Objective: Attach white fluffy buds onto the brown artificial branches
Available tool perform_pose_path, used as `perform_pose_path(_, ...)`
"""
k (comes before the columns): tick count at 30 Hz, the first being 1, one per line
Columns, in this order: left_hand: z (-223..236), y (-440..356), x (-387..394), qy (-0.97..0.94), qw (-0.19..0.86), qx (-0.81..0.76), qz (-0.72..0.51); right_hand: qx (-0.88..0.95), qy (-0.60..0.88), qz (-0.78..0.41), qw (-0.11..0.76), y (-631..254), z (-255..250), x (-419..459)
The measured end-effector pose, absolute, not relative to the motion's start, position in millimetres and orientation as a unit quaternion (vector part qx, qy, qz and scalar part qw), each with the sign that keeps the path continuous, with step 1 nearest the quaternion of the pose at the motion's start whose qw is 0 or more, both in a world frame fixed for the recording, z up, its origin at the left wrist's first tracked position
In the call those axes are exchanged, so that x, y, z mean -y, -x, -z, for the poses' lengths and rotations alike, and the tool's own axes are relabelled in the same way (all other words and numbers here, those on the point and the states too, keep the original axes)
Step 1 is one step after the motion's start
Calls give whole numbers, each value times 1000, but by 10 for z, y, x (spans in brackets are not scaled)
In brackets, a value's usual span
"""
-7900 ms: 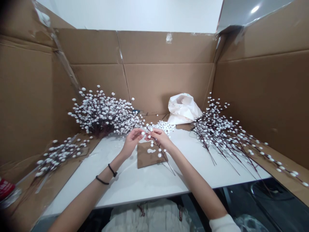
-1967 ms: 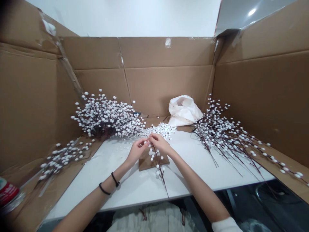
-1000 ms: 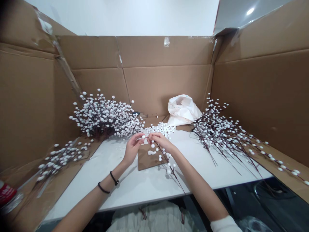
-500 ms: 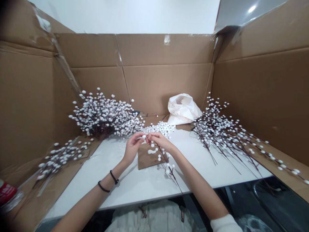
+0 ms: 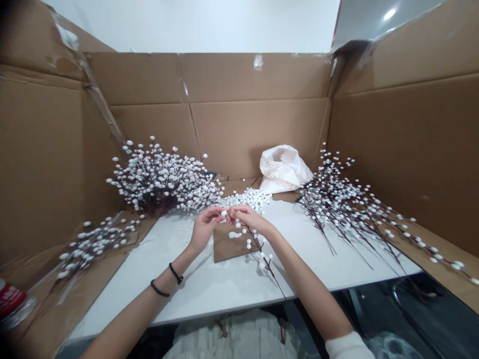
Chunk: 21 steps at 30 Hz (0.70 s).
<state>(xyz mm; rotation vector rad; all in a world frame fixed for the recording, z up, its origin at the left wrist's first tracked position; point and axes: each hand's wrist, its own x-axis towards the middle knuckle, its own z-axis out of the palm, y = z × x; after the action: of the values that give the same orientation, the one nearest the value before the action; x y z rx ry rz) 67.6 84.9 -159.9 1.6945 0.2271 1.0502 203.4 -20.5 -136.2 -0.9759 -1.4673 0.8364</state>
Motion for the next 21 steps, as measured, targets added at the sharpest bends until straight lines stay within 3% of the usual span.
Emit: perform_pose_path(21, 1584, -652, -838, -684, 586, -92, -424, 642, 417, -336, 549, -2062, 1454, 162)
